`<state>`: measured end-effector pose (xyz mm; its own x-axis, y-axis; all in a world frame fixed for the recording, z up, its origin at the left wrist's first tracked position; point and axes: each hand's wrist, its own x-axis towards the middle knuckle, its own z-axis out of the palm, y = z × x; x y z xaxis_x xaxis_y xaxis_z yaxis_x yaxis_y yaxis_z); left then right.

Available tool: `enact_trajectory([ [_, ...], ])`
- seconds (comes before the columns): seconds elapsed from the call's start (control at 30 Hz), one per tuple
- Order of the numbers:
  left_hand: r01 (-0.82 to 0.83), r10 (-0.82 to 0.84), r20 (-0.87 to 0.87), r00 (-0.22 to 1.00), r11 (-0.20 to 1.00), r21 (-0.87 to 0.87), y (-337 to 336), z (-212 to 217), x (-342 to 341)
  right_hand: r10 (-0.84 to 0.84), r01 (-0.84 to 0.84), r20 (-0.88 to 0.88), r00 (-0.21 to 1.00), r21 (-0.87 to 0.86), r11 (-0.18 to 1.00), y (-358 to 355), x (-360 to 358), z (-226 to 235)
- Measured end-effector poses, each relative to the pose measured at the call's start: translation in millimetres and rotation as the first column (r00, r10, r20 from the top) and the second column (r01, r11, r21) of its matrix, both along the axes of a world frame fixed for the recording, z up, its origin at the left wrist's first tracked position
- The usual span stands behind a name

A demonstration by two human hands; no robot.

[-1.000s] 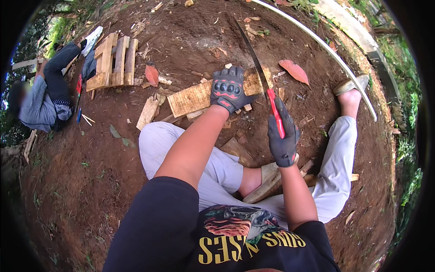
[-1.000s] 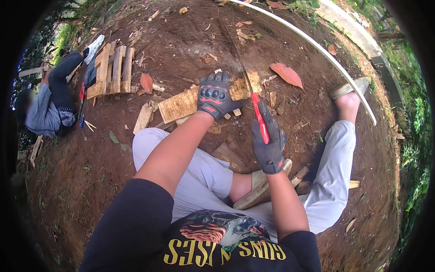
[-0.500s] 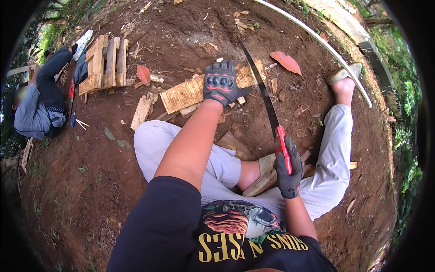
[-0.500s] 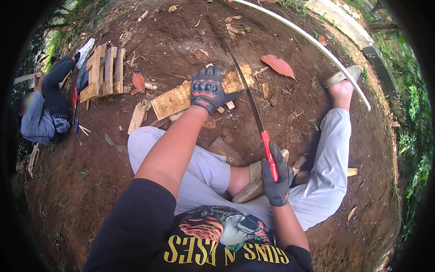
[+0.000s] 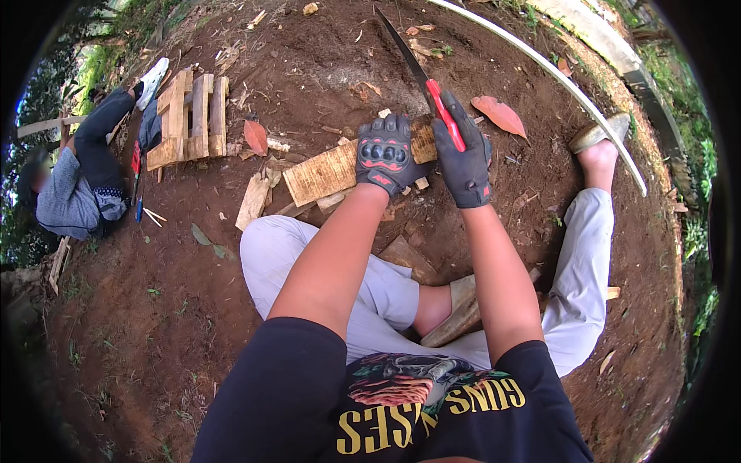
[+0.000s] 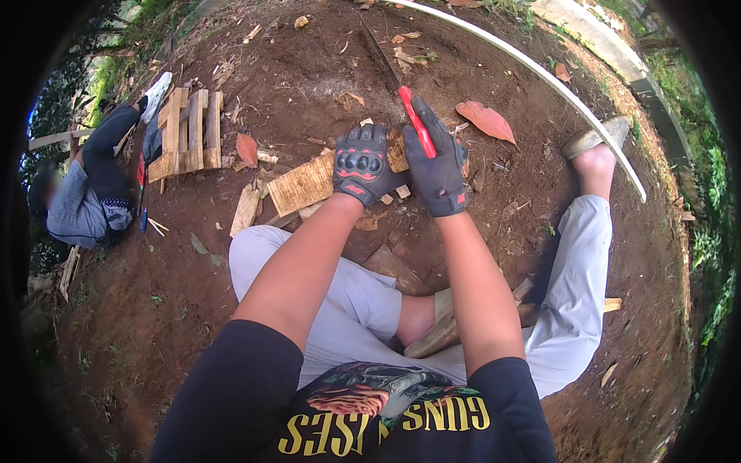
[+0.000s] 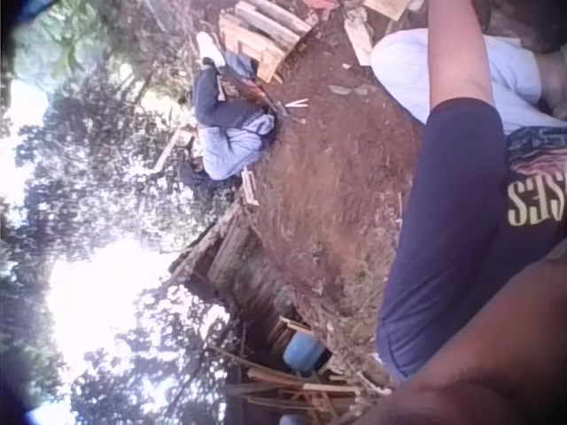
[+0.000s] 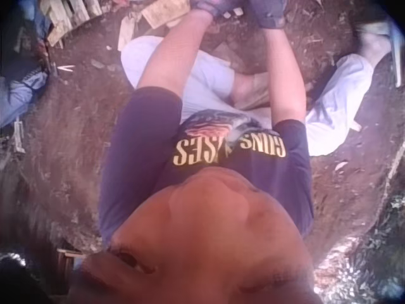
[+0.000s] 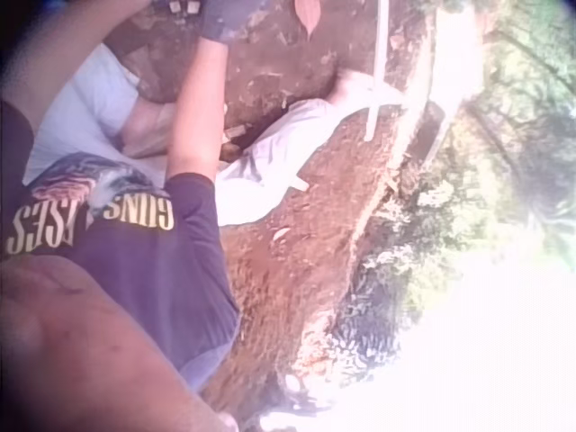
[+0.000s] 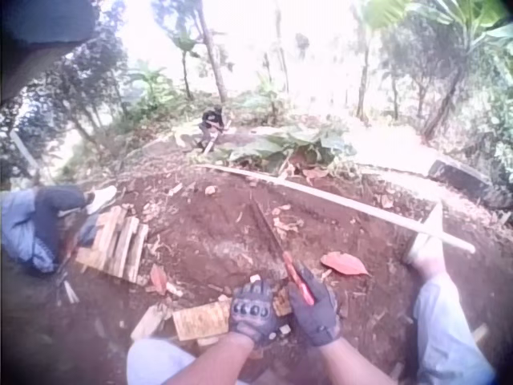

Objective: The person sits on the ground and uses a hand saw to cut a small piece of wood. They hold the wood steady with their left hand and saw with their right hand, creating sawdust. Another person is visible in the background also working with wood.

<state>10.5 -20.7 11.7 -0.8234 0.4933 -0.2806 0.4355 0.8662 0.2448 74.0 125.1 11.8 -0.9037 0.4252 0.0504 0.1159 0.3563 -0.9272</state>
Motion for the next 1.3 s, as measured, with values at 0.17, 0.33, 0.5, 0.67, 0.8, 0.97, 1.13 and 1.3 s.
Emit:
enact_trajectory([
  [0.17,-0.005,0.006,-0.070,0.998,1.000,0.009,-12,-8,1,0.058,-0.062,0.077,0.995,0.043,0.997,4,91,21],
  [0.33,0.013,-0.016,-0.082,0.997,0.999,-0.035,-11,-6,2,0.037,-0.065,0.362,0.932,0.065,0.996,11,236,96],
  [0.5,0.022,-0.023,-0.057,0.998,0.999,-0.033,-9,-2,0,0.039,-0.092,0.352,0.935,0.135,0.987,15,241,100],
  [0.67,0.032,-0.033,-0.069,0.997,0.999,-0.018,-10,-6,0,0.048,-0.064,0.121,0.991,0.131,0.989,-1,88,26],
  [0.8,-0.018,0.018,-0.061,0.998,1.000,0.004,-6,-5,-1,0.052,-0.059,0.048,0.997,0.150,0.987,-4,68,15],
  [0.97,0.007,-0.009,-0.046,0.999,0.999,-0.047,-9,0,-2,0.016,-0.027,0.152,0.988,0.073,0.997,-1,146,40],
  [1.13,0.022,-0.023,-0.102,0.994,1.000,-0.009,-9,-6,1,0.014,-0.037,0.391,0.920,0.052,0.998,9,251,106],
  [1.3,0.027,-0.028,-0.107,0.994,1.000,-0.007,-13,0,0,0.023,-0.053,0.343,0.939,0.078,0.996,6,206,90],
])
